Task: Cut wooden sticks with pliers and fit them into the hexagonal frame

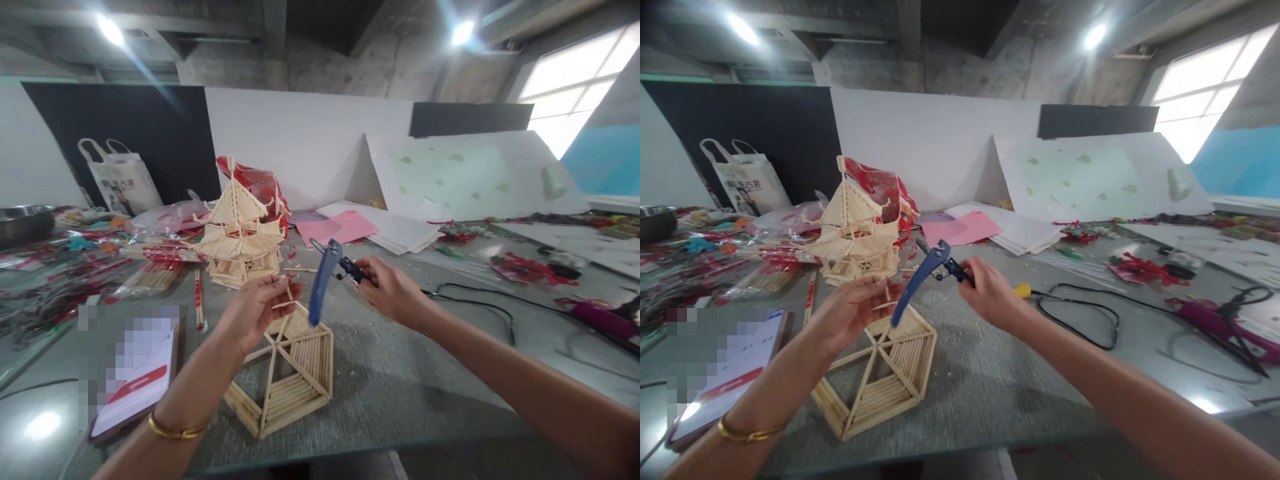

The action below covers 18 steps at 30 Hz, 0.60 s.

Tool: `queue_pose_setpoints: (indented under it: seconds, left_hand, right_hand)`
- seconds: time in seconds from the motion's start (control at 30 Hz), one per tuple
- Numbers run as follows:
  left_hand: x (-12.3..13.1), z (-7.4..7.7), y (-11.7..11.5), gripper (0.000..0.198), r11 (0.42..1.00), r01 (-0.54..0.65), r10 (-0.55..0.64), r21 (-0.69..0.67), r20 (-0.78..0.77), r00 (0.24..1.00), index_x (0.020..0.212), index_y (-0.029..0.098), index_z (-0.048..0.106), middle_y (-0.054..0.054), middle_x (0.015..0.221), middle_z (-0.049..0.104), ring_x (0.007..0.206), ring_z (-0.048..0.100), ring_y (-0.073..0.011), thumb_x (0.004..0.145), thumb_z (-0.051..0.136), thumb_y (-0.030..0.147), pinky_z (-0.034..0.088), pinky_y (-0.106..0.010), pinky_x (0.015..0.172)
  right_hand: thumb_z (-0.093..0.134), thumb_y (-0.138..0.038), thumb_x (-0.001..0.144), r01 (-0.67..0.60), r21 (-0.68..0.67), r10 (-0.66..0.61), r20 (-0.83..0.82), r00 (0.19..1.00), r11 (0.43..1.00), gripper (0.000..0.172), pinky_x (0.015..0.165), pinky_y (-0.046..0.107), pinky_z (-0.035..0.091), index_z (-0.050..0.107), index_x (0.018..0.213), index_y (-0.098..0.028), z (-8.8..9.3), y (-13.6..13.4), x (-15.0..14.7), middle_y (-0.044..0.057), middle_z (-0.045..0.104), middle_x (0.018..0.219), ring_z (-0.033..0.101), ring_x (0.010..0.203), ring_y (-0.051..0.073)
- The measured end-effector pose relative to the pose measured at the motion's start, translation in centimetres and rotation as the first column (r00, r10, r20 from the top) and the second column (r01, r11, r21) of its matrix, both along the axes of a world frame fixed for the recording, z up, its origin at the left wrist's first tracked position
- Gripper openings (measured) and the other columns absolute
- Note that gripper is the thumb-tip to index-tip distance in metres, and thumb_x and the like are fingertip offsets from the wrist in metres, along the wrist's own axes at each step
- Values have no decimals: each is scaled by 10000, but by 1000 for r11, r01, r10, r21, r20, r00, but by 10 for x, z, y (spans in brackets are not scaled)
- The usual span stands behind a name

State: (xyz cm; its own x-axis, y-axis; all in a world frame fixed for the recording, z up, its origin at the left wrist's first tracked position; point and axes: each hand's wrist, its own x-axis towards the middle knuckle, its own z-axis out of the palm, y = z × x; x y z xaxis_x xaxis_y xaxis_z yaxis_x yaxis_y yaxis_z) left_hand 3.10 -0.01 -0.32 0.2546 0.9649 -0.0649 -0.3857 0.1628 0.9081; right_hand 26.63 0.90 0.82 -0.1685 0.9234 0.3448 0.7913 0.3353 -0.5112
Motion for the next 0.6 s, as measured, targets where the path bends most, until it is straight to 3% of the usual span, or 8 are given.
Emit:
queue_pose_setpoints:
  seconds: [0.07,0.2,0.27,0.37,0.43,0.5,0.6]
  left_hand:
    - [5,6,-6,104,997,76,-75,-12,69,995,785,127,567,-81,843,663,771,621,-167,719,612,193,494,-298,689]
    - [16,18,-19,51,996,87,-88,16,114,990,807,141,513,-97,911,652,772,637,-197,783,525,184,516,-337,662]
    - [23,23,-21,23,998,-22,18,65,65,998,794,148,486,-82,907,646,667,623,-140,799,495,168,494,-250,556]
    - [36,27,-15,69,951,-244,258,191,-52,965,750,155,450,-40,770,625,480,514,-60,818,447,166,392,-171,433]
    - [46,26,-7,73,889,-360,412,282,-151,899,751,170,439,-7,673,583,431,468,-64,820,425,186,349,-178,402]
    - [55,24,0,65,815,-420,547,398,-291,785,772,183,450,19,603,534,431,462,-80,822,414,205,333,-187,412]
    - [65,24,6,61,727,-349,658,592,-453,601,744,186,464,-11,658,557,599,543,-131,800,440,181,390,-229,541]
  right_hand:
    - [422,-196,712,-31,153,19,83,996,988,279,588,235,353,484,980,-147,6,0,-5,23,565,743,500,644,129]
    - [399,-180,729,-60,219,45,75,996,974,248,649,253,343,504,951,-149,10,5,-19,45,575,832,502,719,142]
    - [410,-193,735,-53,207,59,-19,998,977,215,637,251,343,509,923,-159,11,10,-29,33,571,799,500,706,140]
    - [421,-337,791,-116,23,118,-268,956,993,174,522,234,330,490,786,-177,13,16,-45,-13,501,605,455,544,116]
    - [395,-497,806,-203,-92,136,-478,868,975,331,461,226,316,457,722,-183,14,19,-53,-30,449,539,408,465,100]
    - [407,-592,777,-288,-135,136,-648,750,948,420,462,222,339,456,710,-181,13,22,-58,-22,473,571,420,474,94]
    - [492,-586,736,-436,-193,125,-790,601,879,412,512,226,385,487,695,-176,10,26,-57,-6,515,607,463,520,100]
